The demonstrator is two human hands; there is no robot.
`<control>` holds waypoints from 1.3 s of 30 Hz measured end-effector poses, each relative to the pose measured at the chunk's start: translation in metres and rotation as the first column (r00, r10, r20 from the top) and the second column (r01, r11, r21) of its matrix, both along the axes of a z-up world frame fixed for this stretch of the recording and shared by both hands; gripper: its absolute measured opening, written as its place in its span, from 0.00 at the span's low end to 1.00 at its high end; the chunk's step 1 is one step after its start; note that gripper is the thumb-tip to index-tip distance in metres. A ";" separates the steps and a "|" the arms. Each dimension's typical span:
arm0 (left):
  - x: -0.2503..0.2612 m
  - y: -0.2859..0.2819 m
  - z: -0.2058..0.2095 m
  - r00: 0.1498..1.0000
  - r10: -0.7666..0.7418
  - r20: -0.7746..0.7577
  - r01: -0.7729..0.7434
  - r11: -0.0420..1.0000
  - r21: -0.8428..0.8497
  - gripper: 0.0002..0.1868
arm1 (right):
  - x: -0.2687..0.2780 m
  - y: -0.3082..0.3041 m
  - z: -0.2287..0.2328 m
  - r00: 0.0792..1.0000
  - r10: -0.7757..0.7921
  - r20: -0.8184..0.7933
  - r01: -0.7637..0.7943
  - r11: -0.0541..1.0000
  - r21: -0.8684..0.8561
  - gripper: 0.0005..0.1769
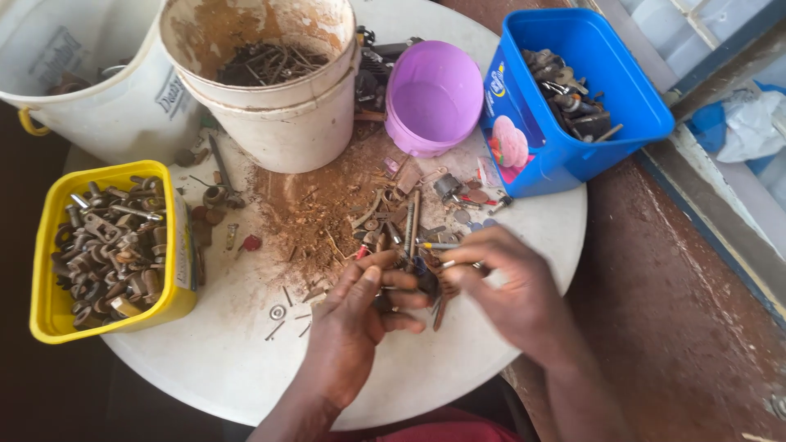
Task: Sorting various small metal parts like keys and screws into different containers
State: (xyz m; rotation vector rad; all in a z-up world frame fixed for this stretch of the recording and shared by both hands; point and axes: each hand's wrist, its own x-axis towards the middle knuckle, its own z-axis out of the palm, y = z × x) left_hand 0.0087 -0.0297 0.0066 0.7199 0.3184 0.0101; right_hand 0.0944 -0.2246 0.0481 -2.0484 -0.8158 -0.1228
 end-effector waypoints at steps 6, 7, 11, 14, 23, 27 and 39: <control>0.013 -0.024 -0.024 0.997 -0.072 -0.007 0.070 0.989 -0.129 0.23 | 0.010 0.011 -0.009 0.998 -0.038 0.045 0.038 0.999 0.011 0.11; 0.011 -0.020 -0.019 0.998 -0.066 -0.005 0.065 0.990 -0.125 0.23 | 0.029 -0.004 -0.017 0.998 -0.033 0.048 0.032 0.999 0.015 0.11; -0.002 -0.014 -0.011 0.997 -0.059 -0.054 0.052 0.992 -0.115 0.17 | 0.077 -0.047 -0.052 0.919 -0.235 0.317 0.336 0.887 -0.317 0.19; -0.002 -0.013 -0.013 0.997 -0.069 -0.017 0.067 0.992 -0.110 0.16 | 0.097 -0.051 -0.075 0.896 -0.147 0.419 0.332 0.850 -0.410 0.22; -0.006 -0.007 -0.017 0.997 -0.070 0.015 0.072 0.991 -0.112 0.13 | 0.083 -0.040 -0.058 0.949 -0.164 0.270 0.260 0.890 -0.373 0.21; -0.006 -0.004 -0.016 0.998 -0.069 -0.016 0.067 0.993 -0.097 0.13 | 0.072 -0.034 -0.046 0.951 -0.241 0.193 0.290 0.913 -0.286 0.19; -0.012 -0.001 -0.008 0.997 -0.053 -0.056 0.051 0.997 -0.051 0.13 | 0.120 -0.019 -0.080 0.944 -0.095 0.317 0.235 0.868 -0.438 0.12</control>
